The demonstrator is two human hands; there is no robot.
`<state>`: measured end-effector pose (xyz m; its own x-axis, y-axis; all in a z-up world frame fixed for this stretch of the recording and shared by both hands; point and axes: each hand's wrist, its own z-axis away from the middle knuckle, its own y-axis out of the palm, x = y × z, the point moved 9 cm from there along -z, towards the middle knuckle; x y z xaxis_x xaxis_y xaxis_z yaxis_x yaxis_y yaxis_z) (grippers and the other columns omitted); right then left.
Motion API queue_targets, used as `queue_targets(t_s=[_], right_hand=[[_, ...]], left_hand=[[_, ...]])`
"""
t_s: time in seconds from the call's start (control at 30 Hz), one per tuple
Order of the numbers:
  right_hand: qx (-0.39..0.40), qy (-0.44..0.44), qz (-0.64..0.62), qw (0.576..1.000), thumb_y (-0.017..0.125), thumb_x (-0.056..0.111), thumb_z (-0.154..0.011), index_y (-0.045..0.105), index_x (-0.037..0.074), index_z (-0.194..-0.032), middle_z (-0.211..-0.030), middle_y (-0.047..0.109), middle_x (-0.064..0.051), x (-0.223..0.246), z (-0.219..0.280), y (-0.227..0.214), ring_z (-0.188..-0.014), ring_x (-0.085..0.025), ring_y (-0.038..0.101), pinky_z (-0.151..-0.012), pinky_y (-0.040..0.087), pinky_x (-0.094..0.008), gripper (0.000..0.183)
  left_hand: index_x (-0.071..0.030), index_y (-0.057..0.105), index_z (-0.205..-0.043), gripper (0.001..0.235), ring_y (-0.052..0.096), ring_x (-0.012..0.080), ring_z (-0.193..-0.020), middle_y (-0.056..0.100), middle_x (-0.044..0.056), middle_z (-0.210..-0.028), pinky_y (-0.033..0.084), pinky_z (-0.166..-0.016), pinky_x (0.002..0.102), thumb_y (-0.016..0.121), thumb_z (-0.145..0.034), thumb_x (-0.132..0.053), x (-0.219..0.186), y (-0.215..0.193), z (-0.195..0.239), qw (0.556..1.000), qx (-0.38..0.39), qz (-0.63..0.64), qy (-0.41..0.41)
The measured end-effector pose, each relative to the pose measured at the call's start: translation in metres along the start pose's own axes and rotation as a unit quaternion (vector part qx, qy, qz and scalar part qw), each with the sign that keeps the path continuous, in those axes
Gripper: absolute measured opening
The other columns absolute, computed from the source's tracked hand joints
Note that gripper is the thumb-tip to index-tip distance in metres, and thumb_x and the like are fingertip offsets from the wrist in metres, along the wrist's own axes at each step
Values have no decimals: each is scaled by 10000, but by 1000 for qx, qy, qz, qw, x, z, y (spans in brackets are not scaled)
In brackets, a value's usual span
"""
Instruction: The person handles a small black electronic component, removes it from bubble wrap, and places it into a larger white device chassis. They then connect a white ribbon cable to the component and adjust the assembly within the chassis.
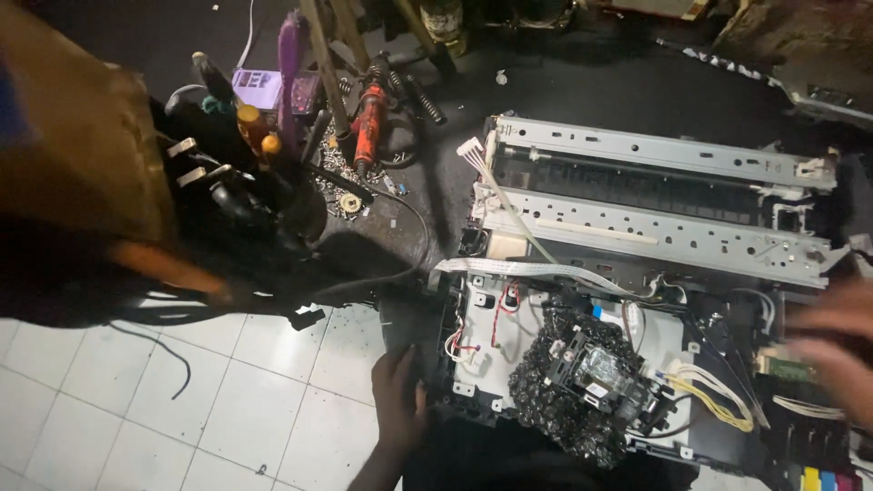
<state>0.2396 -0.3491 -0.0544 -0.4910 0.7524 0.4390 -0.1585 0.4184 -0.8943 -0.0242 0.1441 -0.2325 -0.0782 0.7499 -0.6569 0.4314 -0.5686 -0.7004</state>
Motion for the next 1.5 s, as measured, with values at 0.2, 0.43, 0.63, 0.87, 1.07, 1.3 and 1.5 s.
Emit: queue_targets(t_s=[0.2,0.43,0.63,0.87,1.07,1.3,1.5], right_hand=[[248,-5,154,956,565,457,-966,710,307,-1170,-1009,758,60,253,-146,40,-892,-116,719,-757,637,-290,292],[207,31,85,974,639,409,-922,765,134,-822,-798,751,-30,286,-223,76,-764,-215,651,-625,451,-410,318],[228,56,118,965,678,439,-894,786,167,-949,-922,770,-20,283,-227,92,-891,-242,690,-715,523,-454,298],[229,52,6,972,735,352,-885,769,136,-817,-827,731,13,282,-225,89,-750,-162,621,-691,455,-361,229],[239,20,-136,961,762,237,-940,688,111,-743,-709,632,22,292,-215,72,-641,-94,500,-668,421,-264,245],[165,1,-191,968,752,189,-916,729,115,-925,-849,727,-23,274,-198,37,-660,-125,611,-672,508,-276,78],[170,-148,-171,959,694,163,-922,738,111,-951,-857,760,-17,291,-179,35,-715,-108,687,-691,557,-260,74]], left_hand=[[-68,589,-1363,497,538,386,-1241,586,192,-1359,430,-1037,516,556,-915,-281,4,-4,8,999,10,14,-38],[-66,611,-1347,494,558,356,-1241,596,178,-1336,457,-1031,477,522,-960,-360,12,-14,17,999,-21,24,-39],[-76,621,-1341,476,554,349,-1215,592,173,-1310,455,-1015,472,524,-941,-315,19,-9,13,999,-19,34,-22],[-80,607,-1358,520,550,352,-1230,587,173,-1326,439,-1024,481,450,-1009,-431,13,-11,8,999,-6,33,-27],[-68,635,-1316,448,557,344,-1212,606,160,-1304,441,-1012,477,560,-923,-271,22,-6,10,998,-9,46,-38],[-19,695,-1057,220,699,289,-893,719,156,-978,579,-794,352,532,-911,7,-58,-105,-23,982,-184,40,32],[-48,614,-1282,373,675,301,-1057,711,154,-1146,522,-920,442,667,-917,-101,-148,-131,-125,996,-23,37,82]])
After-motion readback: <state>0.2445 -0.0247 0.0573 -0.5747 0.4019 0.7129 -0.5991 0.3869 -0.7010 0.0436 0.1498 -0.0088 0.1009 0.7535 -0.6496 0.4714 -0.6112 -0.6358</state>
